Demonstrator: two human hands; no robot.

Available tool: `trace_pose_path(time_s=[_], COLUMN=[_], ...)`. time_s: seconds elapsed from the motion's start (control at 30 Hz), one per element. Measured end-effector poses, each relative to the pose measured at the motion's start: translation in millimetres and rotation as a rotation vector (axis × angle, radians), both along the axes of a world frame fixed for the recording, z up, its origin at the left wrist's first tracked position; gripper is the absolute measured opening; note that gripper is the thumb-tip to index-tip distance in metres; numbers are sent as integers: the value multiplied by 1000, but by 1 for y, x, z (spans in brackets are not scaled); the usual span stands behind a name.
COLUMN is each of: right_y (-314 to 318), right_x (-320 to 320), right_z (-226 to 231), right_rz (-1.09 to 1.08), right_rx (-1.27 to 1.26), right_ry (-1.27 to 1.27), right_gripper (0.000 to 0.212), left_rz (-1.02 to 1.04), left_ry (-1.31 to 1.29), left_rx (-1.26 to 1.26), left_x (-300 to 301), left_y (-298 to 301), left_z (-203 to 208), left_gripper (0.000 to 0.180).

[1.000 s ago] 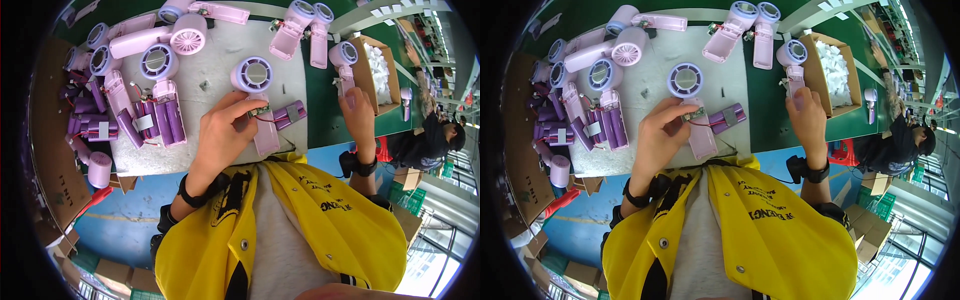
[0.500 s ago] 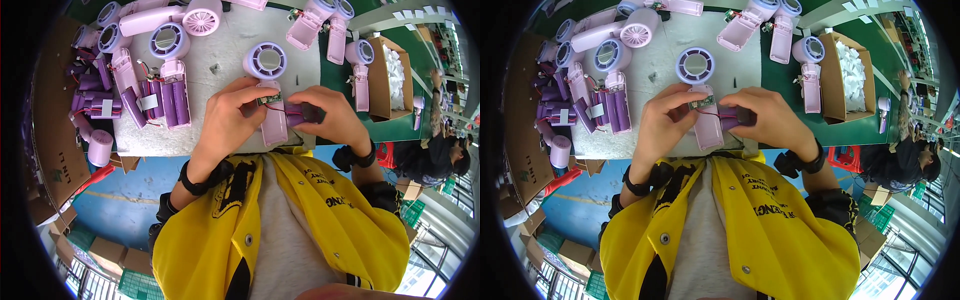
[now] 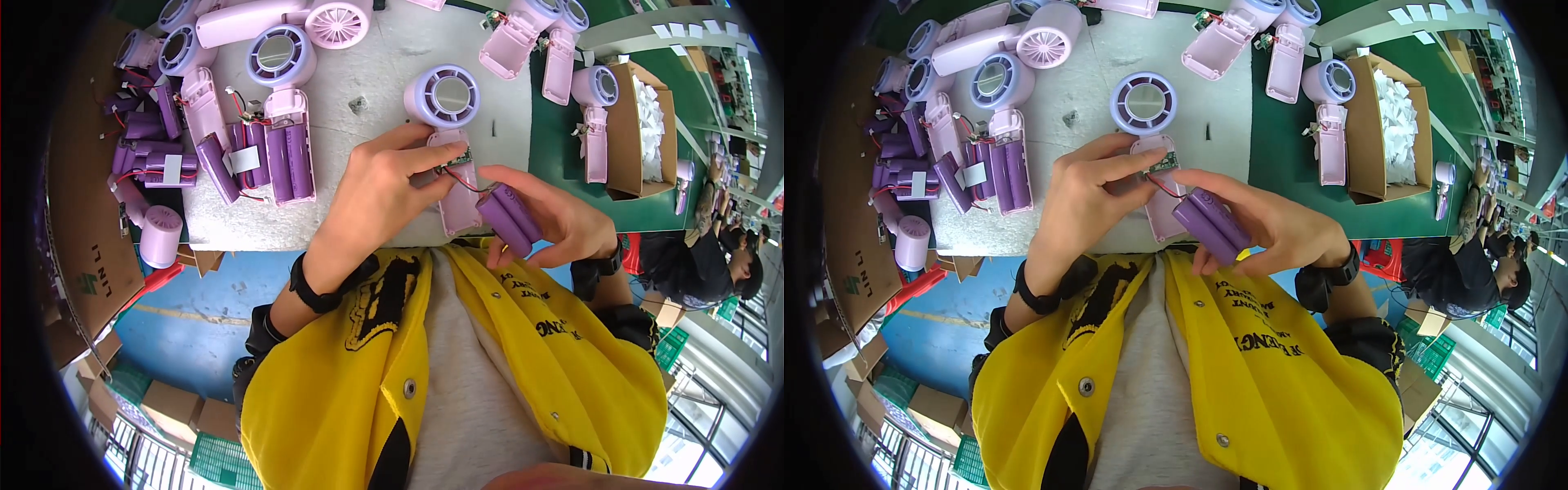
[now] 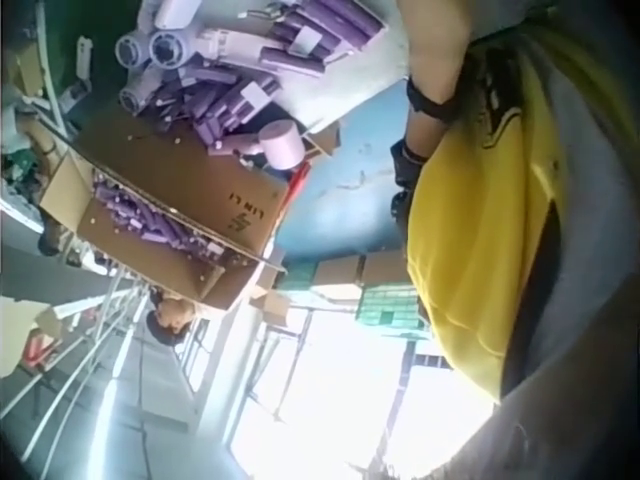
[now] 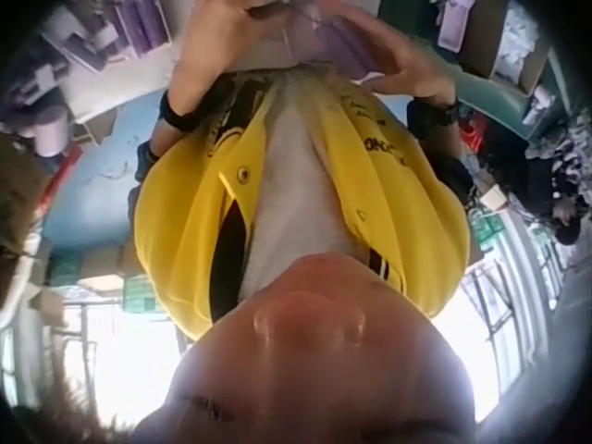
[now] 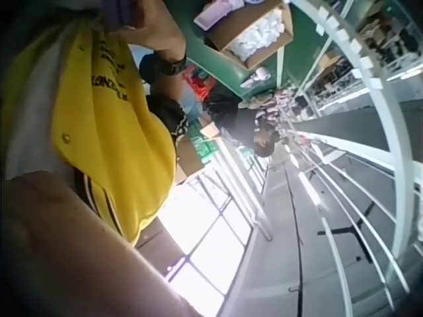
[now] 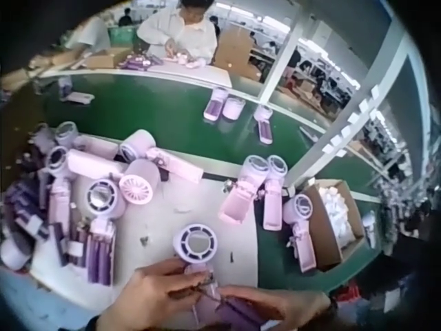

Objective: The person picks up a battery pack from a box, places it into a pink fan housing, and connects the battery wires to a circuit board. They then position the circuit board into the housing and set the partially assembled fan aside on the table.

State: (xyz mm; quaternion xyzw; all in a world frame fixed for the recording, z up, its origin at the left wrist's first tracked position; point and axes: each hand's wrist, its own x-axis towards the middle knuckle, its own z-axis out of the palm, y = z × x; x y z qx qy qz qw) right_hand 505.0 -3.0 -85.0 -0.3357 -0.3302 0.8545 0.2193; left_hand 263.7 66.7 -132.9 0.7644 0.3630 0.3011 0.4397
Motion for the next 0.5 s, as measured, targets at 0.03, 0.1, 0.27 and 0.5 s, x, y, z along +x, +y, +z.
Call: trace_pose_path(time_s=[0.03,0.1,0.27,0.5], right_y=[0,-1,4,6], right_x=[1,3,-1,-12], right_z=[0,-1,7,11], right_rz=[-5,-15,71,182], right_rx=[-9,-25,490,885], right_ry=[-12,-35,-402,-743], right_gripper=[91,86,83,73], left_rz=[0,2,28,14], left_ry=[1,2,14,56], left_rx=[9,20,54,69], left_x=[0,1,5,6], left_y=[0,-2,-5,-5], left_z=[1,2,4,5], left_gripper=[36,35,32,27])
